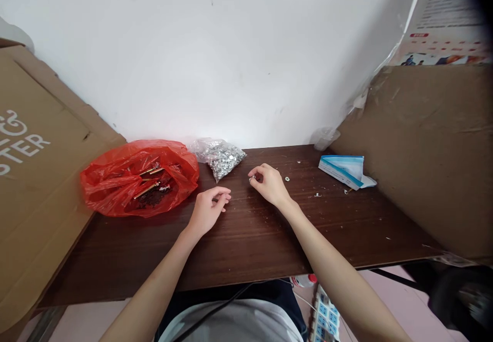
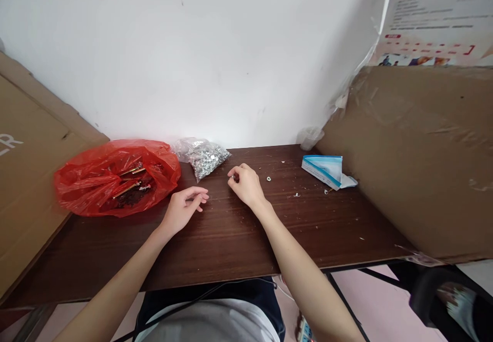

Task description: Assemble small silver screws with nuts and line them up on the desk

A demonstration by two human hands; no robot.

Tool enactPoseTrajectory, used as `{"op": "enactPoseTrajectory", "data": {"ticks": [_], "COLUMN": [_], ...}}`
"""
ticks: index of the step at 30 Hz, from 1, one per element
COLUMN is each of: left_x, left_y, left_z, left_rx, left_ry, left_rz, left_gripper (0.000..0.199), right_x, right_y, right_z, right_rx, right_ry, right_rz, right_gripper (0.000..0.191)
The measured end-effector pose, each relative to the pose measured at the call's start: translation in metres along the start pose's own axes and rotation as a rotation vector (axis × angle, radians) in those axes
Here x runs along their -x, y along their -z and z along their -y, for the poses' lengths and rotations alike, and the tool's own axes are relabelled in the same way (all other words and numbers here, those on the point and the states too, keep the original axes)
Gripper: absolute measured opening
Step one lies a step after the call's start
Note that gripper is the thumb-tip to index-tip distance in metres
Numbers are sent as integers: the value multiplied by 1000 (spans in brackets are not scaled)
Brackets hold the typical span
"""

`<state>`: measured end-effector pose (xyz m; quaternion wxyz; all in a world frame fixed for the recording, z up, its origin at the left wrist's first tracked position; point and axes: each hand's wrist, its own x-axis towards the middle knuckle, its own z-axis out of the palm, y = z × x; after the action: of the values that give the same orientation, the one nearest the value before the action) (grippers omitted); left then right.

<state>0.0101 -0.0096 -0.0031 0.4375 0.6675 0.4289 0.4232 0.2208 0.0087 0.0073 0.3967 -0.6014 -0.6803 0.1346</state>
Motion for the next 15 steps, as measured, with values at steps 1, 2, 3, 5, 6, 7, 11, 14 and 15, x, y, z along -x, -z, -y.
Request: {"op": "enactPoseTrajectory", "data": {"ticks": [1,2,3,5,6,7,11,14,15], "left_x": [1,1,0,-6,-12,-20,-74,-125,-140], "left_y": [1,2,4,10,15,20,46,64,69], "left_z": [0,-1,-3,-9,-14,-20,-43,-51,-51], "left_rx": [-55,-102,-141,-207,-240,-282,-526,-729,-799], "left_ry": [-45,-95,-150,-266,-322,-377,-517,-422,-329], "left_rz": [-3,-9,-24,-83,-115,-146,-176,-190,-180], "left_gripper": [21,19,19,21,22,24,32,40,44], "right_x": [-1,-1,-1,-2,-2,-2,-3,-3,-3], "right_y": [2,4,5,7,8,8,7,8,8], "right_z": [-3,-5,-7,-11,-13,-14,-17,-16,-15], "right_rx": [33,59,77,84,80,75,73,74,71], "right_ry": [-7,-9,-8,-7,-7,-8,-12,-19,-26], "right_rz": [7,18,32,67,85,103,142,161,168], "right_gripper": [14,14,14,13,13,14,14,13,13]}}
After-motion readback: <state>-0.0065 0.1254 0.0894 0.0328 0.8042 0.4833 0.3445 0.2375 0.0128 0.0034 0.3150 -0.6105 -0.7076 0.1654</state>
